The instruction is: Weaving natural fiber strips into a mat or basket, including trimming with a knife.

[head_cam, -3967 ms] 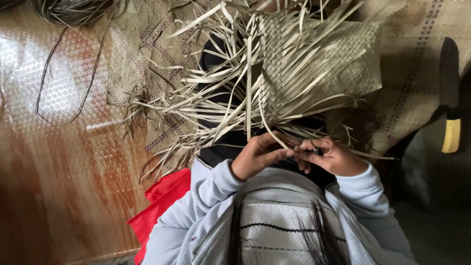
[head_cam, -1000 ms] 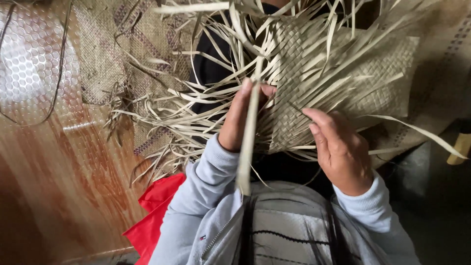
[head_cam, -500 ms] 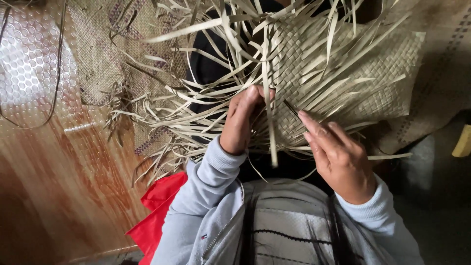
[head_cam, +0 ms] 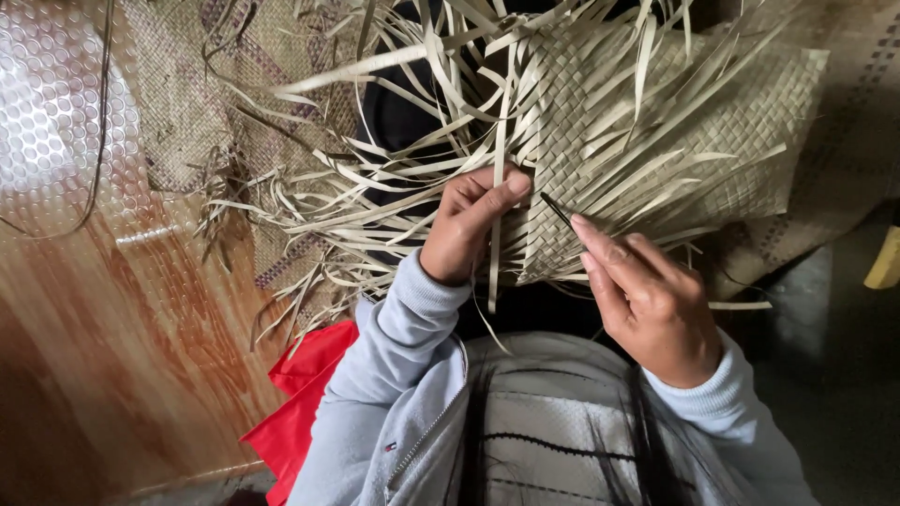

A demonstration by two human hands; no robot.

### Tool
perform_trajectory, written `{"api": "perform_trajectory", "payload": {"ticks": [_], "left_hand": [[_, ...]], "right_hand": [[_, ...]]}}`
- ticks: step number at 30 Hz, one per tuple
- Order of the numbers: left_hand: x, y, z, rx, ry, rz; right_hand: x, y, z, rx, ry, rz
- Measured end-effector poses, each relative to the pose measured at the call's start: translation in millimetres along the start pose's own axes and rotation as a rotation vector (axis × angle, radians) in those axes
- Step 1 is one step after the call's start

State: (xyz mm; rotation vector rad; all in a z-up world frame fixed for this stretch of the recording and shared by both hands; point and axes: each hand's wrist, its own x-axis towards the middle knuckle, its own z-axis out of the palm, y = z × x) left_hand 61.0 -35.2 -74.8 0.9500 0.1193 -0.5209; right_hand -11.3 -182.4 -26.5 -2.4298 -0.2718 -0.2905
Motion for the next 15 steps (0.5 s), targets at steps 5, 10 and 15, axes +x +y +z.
{"api": "perform_trajectory", "payload": {"ticks": [5,10,15], "left_hand": [[-1.8,-0.2,2.5,-0.064,-0.001,-0.003],[-0.1,-12.6,-6.7,-0.090,0.000,-0.013],[-1.4,-11.3,-6.9,-0.081,0.014,-0.019]], "right_hand": [[-4.8,2.8,-1.0,-0.009,-0.014,-0.012],[-0.9,-1.2,-1.7,0.032,-0.028,0.003],[2.8,-4.7,-3.2,0.034,-0.051,0.013]]}}
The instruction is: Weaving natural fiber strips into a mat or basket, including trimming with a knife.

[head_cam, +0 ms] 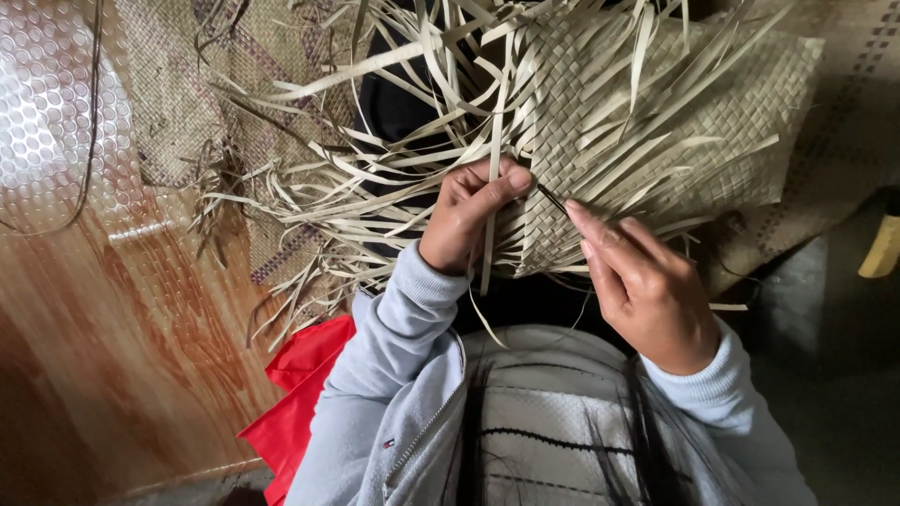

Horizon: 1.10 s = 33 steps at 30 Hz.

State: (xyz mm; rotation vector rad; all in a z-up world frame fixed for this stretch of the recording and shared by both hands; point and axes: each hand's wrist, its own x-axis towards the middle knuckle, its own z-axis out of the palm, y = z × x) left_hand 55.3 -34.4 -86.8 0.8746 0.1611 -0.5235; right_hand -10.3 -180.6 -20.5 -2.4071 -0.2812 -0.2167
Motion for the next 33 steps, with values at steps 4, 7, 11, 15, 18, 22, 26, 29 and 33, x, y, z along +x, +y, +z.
{"api": "perform_trajectory", "payload": {"ticks": [4,7,11,15,18,22,26,29,33], "left_hand": [[0.9,-2.8,-1.6,0.018,0.014,0.018],[2.1,-4.4,-4.2,0.009,0.003,0.019],[0.3,-0.5,-4.2,0.034,-0.042,0.018],[2.0,-6.2,-7.7,0.038,-0.047,0.004],[4.6,-11.3,-10.4,0.023,-0.030,0.019],[4.9,-9.4,-10.5,0.030,-0.015,0.036],[2.5,-6.0,-10.2,0.094,-0.023,0.061],[-5.7,5.7,-3.0,0.169,-0.041,0.104],[-12.7,11.8,2.9,0.212,-0.017,0.146]], "right_hand": [[-3.9,3.7,3.0,-0.005,-0.008,0.016],[-6.4,7.1,4.1,-0.003,-0.012,0.029],[-5.3,4.8,0.5,-0.011,-0.016,0.046],[-4.8,5.0,-3.9,-0.017,-0.026,0.057],[-7.5,6.9,-5.4,-0.064,-0.027,0.059],[-13.2,7.5,-6.2,-0.084,-0.018,0.066],[-20.4,12.5,-2.5,-0.030,-0.002,0.061],[-21.8,12.4,-2.5,0.003,-0.014,0.051],[-27.4,18.2,4.1,0.105,-0.004,0.018]]}}
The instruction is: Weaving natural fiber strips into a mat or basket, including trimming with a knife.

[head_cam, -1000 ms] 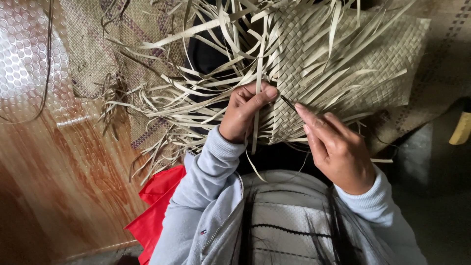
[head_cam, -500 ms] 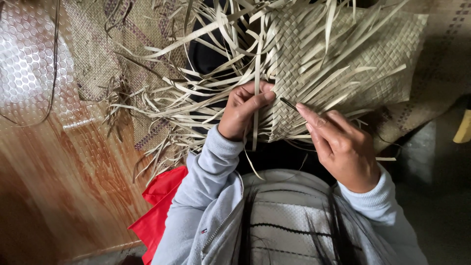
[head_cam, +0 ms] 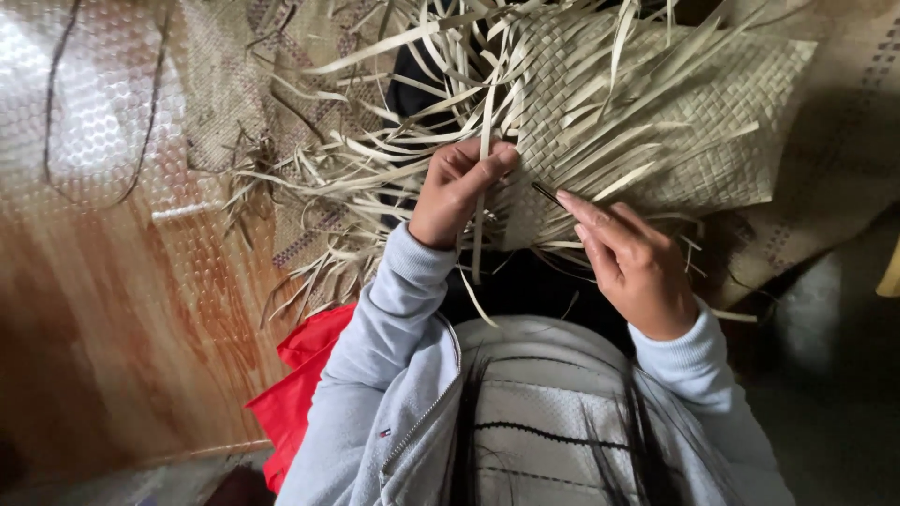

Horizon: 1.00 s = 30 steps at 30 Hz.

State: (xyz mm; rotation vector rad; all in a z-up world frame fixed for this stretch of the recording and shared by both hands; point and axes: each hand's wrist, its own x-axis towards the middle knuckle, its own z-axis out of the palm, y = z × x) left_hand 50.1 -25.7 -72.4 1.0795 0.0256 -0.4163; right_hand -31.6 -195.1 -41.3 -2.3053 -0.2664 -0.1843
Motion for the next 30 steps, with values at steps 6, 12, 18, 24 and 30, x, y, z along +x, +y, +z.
{"api": "perform_trajectory", "payload": {"ticks": [6,12,18,24,30], "left_hand": [[2.8,-18.3,-12.8,0.007,-0.009,-0.040],[1.4,-16.3,-18.4,-0.088,-0.024,-0.102],[-2.2,-1.1,-14.4,-0.002,-0.088,-0.092],[3.9,2.5,-15.5,-0.028,-0.183,-0.098],[14.2,-14.2,-23.2,-0.006,-0.240,-0.077]], "right_hand": [[-7.9,3.5,3.1,0.019,0.043,-0.017],[-11.5,4.4,4.2,0.106,0.007,0.013],[-12.2,-0.6,2.9,0.059,-0.002,0.015],[-14.5,-1.2,1.6,0.055,-0.016,0.031],[-16.0,-1.7,-2.1,0.027,-0.013,0.035]]}}
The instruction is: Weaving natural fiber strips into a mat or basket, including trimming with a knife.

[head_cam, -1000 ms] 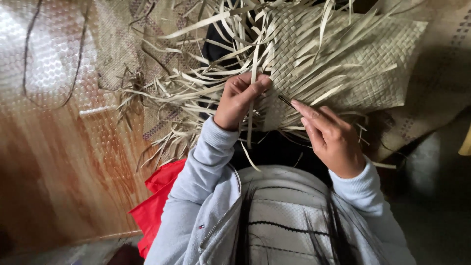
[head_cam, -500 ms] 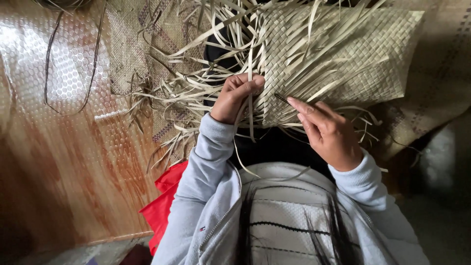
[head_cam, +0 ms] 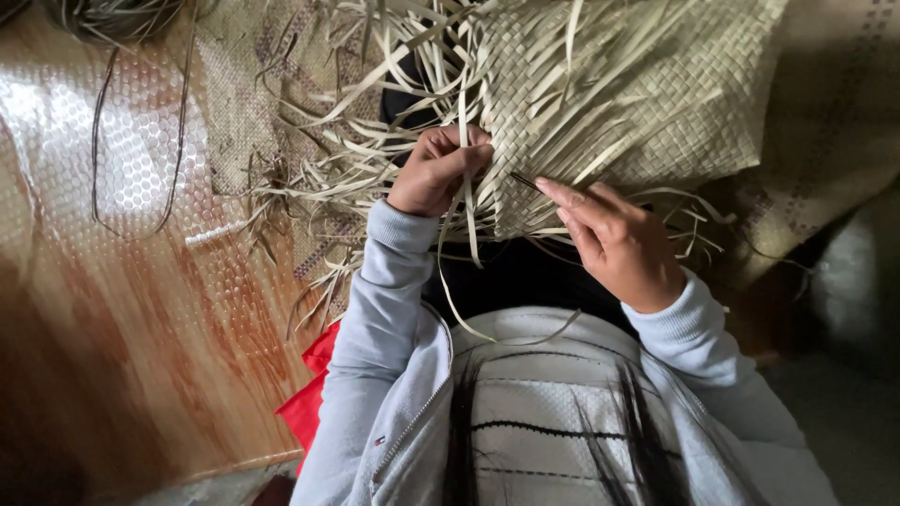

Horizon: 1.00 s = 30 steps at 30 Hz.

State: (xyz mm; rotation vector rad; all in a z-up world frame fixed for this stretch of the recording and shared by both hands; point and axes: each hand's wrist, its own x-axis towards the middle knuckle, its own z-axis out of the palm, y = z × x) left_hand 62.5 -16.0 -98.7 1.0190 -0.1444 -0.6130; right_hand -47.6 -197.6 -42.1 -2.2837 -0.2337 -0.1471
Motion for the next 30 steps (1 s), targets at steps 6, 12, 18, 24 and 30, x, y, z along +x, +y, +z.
{"api": "perform_trajectory", "payload": {"ticks": [6,12,18,24,30], "left_hand": [[6.8,-22.0,-13.5,0.004,0.022,-0.011],[4.7,-22.5,-13.7,0.010,0.050,-0.029],[5.5,-20.4,-11.9,-0.002,0.087,-0.053],[4.9,-21.3,-11.7,-0.016,0.077,-0.055],[2.5,-18.4,-7.5,-0.004,0.057,-0.049]], "right_hand": [[-1.5,5.9,2.4,-0.005,-0.004,0.003],[-3.0,6.6,4.7,-0.036,-0.003,0.001],[-6.2,7.8,10.7,0.007,0.082,-0.006],[-7.0,6.5,10.7,-0.026,0.093,-0.033],[-8.4,6.6,11.2,-0.100,0.103,-0.045]]}}
